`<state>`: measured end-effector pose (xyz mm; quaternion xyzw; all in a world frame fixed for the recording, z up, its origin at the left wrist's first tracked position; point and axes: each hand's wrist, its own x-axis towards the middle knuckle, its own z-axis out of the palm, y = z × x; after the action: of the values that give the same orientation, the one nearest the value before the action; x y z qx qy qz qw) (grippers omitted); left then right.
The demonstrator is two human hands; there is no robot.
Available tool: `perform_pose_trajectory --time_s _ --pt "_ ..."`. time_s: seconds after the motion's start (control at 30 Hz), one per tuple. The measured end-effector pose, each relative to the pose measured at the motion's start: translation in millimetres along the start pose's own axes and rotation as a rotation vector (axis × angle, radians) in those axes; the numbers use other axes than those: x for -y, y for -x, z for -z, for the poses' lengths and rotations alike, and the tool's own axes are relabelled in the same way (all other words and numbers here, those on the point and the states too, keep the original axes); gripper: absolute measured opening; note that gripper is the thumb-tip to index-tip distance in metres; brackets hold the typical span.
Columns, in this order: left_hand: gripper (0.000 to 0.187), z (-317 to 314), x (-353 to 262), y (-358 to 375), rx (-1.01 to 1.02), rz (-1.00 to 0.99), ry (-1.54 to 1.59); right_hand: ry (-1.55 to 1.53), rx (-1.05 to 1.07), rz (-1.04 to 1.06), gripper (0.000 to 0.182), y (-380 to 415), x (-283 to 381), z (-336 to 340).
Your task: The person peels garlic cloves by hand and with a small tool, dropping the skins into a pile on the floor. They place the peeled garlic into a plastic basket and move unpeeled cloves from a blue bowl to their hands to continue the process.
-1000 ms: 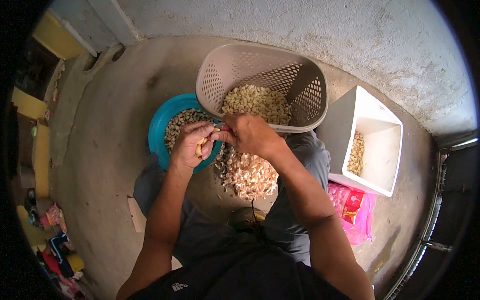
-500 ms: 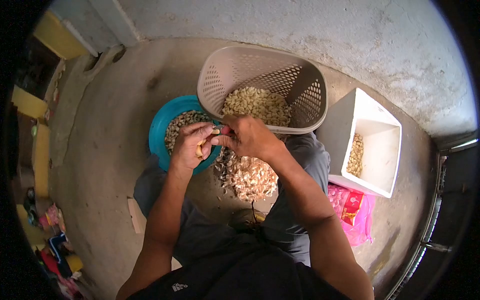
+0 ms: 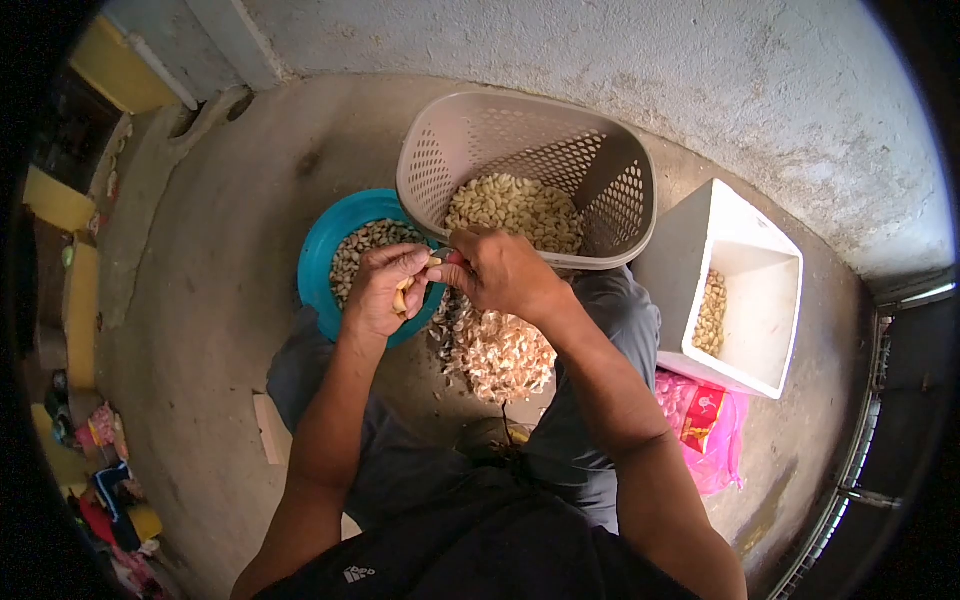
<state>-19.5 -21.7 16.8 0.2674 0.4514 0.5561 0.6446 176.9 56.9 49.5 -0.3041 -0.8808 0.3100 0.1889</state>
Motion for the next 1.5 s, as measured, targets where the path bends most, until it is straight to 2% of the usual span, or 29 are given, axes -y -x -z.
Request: perform_pose_trajectory --time_s 0.27,0.37,0.57,0.67,0.77,0.8,1.1,1.3,1.5 --pt "0.023 -4.1 3.2 -0.8 -0.043 0.007 0.070 -0.013 0.021 -0.042 0.046 -0.9 3.2 -3.2" --pt "0.023 -5.2 -0.9 0.8 -0.037 0.004 0.048 -0.039 -0.037 -0.041 0.050 0.3 4.6 -1.7" --pt "0.024 1.6 -2.8 -0.6 0.027 0.016 0.081 -0.087 -0.152 -0.018 0.047 1.0 7.7 -0.5" --pt "0.023 3.4 -0.2 -1.4 0.019 0.044 0.134 -0.118 -0.126 -0.101 0.044 -0.7 8.1 5.4" --pt "0.023 7.0 5.9 -4.5 0.031 0.048 0.186 -0.118 -0.073 0.042 0.043 -0.8 -2.9 -4.0" --pt "0.023 7.2 6.5 -5.1 0.041 0.045 0.200 -0.106 -0.077 0.025 0.042 -0.5 -0.9 -3.9" --pt "0.019 -1.6 7.1 -5.3 -0.027 0.043 0.154 -0.039 -0.062 -0.047 0.044 -0.2 -2.1 -4.0" --pt "0.024 -7.2 2.0 -2.2 -0.107 0.008 -0.013 -0.028 -0.011 -0.099 0.041 -0.6 1.7 -3.7" --pt "0.024 -12.5 -2.0 2.5 -0.155 -0.037 -0.044 -0.066 0.048 -0.147 0.044 -2.7 4.8 -7.0"
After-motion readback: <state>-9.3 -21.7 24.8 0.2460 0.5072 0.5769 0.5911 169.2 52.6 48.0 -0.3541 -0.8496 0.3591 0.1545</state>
